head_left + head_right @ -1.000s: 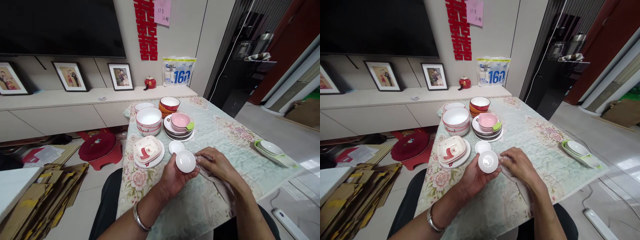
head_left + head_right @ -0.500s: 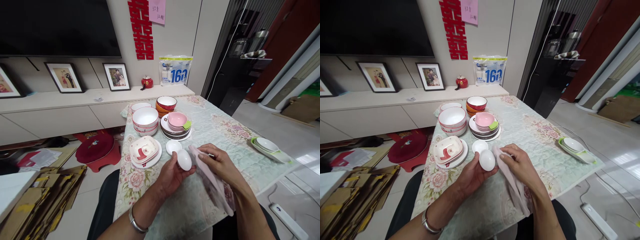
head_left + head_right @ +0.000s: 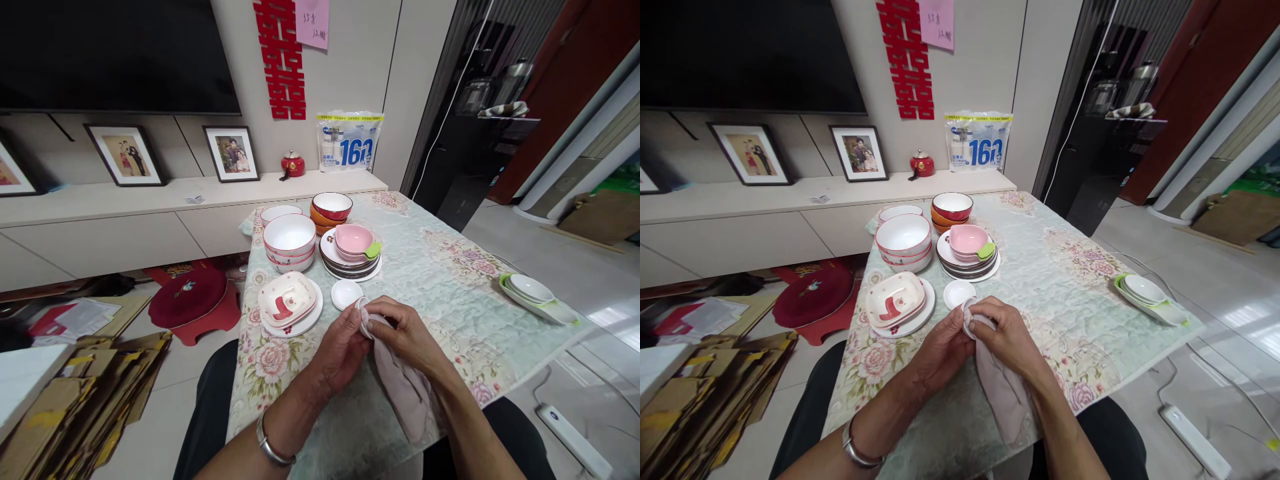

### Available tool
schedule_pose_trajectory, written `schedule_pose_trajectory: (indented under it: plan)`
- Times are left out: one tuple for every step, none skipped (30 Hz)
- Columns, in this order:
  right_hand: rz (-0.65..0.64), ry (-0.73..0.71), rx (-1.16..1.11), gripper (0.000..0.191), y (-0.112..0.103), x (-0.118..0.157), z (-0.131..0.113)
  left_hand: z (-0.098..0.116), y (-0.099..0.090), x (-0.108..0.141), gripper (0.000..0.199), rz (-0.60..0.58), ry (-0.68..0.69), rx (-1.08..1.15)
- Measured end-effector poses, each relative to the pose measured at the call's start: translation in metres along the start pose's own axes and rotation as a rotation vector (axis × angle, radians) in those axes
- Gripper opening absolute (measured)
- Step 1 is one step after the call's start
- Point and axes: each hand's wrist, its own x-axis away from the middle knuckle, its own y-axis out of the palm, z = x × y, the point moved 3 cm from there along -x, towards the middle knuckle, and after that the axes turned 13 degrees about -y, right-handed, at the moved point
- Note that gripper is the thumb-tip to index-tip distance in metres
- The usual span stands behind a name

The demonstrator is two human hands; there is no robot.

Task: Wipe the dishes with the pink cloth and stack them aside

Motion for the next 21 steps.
schedule_pose_trajectory:
  plan:
    - [-0.053, -0.014, 0.003, 0.021, -0.002, 0.001, -0.001, -0.001, -0.002, 0.000, 0.033, 0.018, -0.013, 0.012]
    - [-0.104, -0.019, 0.024, 0.022, -0.004, 0.002, -0.001, -0.001, -0.004, -0.001, 0.032, 0.037, -0.026, 0.022]
    - [-0.149, -0.017, 0.063, 0.024, -0.006, 0.003, 0.000, -0.002, -0.005, -0.001, 0.031, 0.055, -0.036, 0.028]
    - [-0.186, -0.012, 0.115, 0.026, -0.006, 0.004, 0.002, -0.002, -0.006, -0.002, 0.031, 0.069, -0.043, 0.029]
    - [-0.207, -0.002, 0.180, 0.029, -0.006, 0.005, 0.003, -0.003, -0.007, -0.002, 0.032, 0.080, -0.044, 0.025]
    - [-0.209, 0.012, 0.255, 0.031, -0.005, 0.006, 0.005, -0.003, -0.007, -0.002, 0.033, 0.086, -0.041, 0.016]
    - [-0.191, 0.032, 0.333, 0.032, -0.004, 0.007, 0.007, -0.003, -0.007, -0.002, 0.033, 0.088, -0.036, 0.002]
    - [-0.161, 0.053, 0.408, 0.033, -0.001, 0.007, 0.009, -0.003, -0.006, -0.002, 0.034, 0.087, -0.027, -0.015]
    - [-0.124, 0.069, 0.470, 0.033, 0.002, 0.007, 0.010, -0.002, -0.005, -0.001, 0.034, 0.081, -0.019, -0.034]
    - [-0.085, 0.079, 0.511, 0.032, 0.005, 0.006, 0.010, -0.002, -0.004, -0.001, 0.035, 0.070, -0.012, -0.053]
    - [-0.045, 0.081, 0.524, 0.031, 0.007, 0.005, 0.010, -0.001, -0.002, -0.001, 0.037, 0.056, -0.009, -0.070]
    - [-0.005, 0.076, 0.505, 0.030, 0.009, 0.004, 0.009, -0.001, -0.001, 0.000, 0.038, 0.041, -0.008, -0.081]
    - [0.033, 0.068, 0.452, 0.027, 0.010, 0.003, 0.008, -0.001, 0.000, 0.000, 0.039, 0.026, -0.008, -0.086]
    - [0.064, 0.059, 0.373, 0.024, 0.009, 0.002, 0.007, -0.001, 0.001, 0.000, 0.040, 0.014, -0.011, -0.081]
    - [0.080, 0.051, 0.272, 0.021, 0.007, 0.001, 0.006, -0.001, 0.001, 0.001, 0.039, 0.008, -0.016, -0.067]
    - [0.073, 0.043, 0.165, 0.018, 0.005, 0.000, 0.005, -0.001, 0.002, 0.001, 0.037, 0.007, -0.023, -0.048]
    - [0.045, 0.039, 0.068, 0.015, 0.003, 0.000, 0.004, -0.001, 0.001, 0.001, 0.035, 0.012, -0.031, -0.027]
    - [0.001, 0.039, -0.009, 0.013, 0.000, 0.000, 0.003, -0.001, 0.001, 0.001, 0.034, 0.019, -0.039, -0.011]
    - [-0.049, 0.043, -0.058, 0.013, -0.002, 0.000, 0.002, -0.001, 0.001, 0.001, 0.033, 0.027, -0.047, -0.003]
    - [-0.097, 0.050, -0.081, 0.013, -0.004, 0.001, 0.001, -0.001, 0.001, 0.001, 0.033, 0.035, -0.050, -0.003]
    - [-0.136, 0.056, -0.078, 0.013, -0.006, 0.002, 0.001, -0.001, 0.001, 0.001, 0.034, 0.040, -0.052, -0.011]
